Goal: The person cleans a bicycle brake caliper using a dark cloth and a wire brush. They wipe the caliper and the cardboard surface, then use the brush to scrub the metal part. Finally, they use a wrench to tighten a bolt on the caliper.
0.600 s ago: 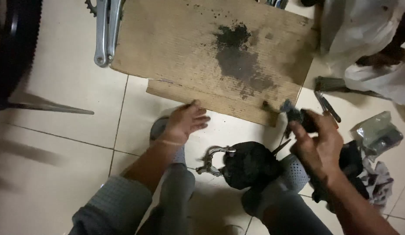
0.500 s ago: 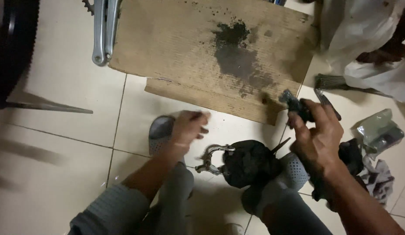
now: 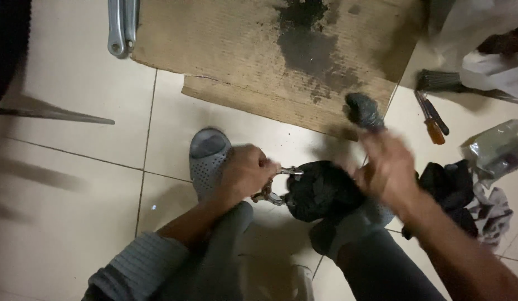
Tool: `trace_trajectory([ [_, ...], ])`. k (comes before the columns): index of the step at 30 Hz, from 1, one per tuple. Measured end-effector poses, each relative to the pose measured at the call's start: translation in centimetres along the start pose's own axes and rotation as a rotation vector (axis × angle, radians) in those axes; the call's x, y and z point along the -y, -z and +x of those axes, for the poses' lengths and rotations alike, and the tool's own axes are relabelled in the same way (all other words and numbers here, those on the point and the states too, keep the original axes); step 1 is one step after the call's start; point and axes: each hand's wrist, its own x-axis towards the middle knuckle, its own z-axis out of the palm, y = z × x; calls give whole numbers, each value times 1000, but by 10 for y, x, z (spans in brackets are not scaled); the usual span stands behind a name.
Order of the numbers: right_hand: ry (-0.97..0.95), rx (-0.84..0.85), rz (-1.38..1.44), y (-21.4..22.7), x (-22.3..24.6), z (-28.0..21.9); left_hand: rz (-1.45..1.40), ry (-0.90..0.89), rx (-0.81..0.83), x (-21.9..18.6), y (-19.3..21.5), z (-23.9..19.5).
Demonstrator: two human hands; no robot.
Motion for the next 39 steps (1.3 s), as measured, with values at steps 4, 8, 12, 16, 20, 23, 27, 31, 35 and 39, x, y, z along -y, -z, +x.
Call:
trace_trajectory([
  [4, 156, 177, 199, 11, 69, -21, -336, -109, -197, 12, 11, 28],
  [8, 210, 443, -63, -50, 64, -66, -1047, 200, -54, 10, 27, 48],
  [12, 129, 615, 403, -29, 39, -48, -644, 94, -134, 28, 16, 65],
  [16, -62, 685, 1017, 34, 15, 3, -191, -147, -78, -3, 15, 12],
  [20, -200, 570, 915, 35, 10, 18, -127, -153, 155, 5, -11, 10],
  [23, -205, 444, 625, 4, 24, 19, -299, 21, 237, 5, 12, 22],
  [27, 0, 175, 47, -48, 53, 13, -970, 334, 29, 27, 29, 65],
  [31, 19, 247, 39, -67, 75, 12, -1329, 301, -164, 29, 42, 78],
  [35, 51, 242, 125, -73, 92, 28, -1343, 196, -104, 15, 52, 71],
  [39, 74, 290, 101, -85, 99, 43, -1295, 85, -52, -8, 55, 66],
])
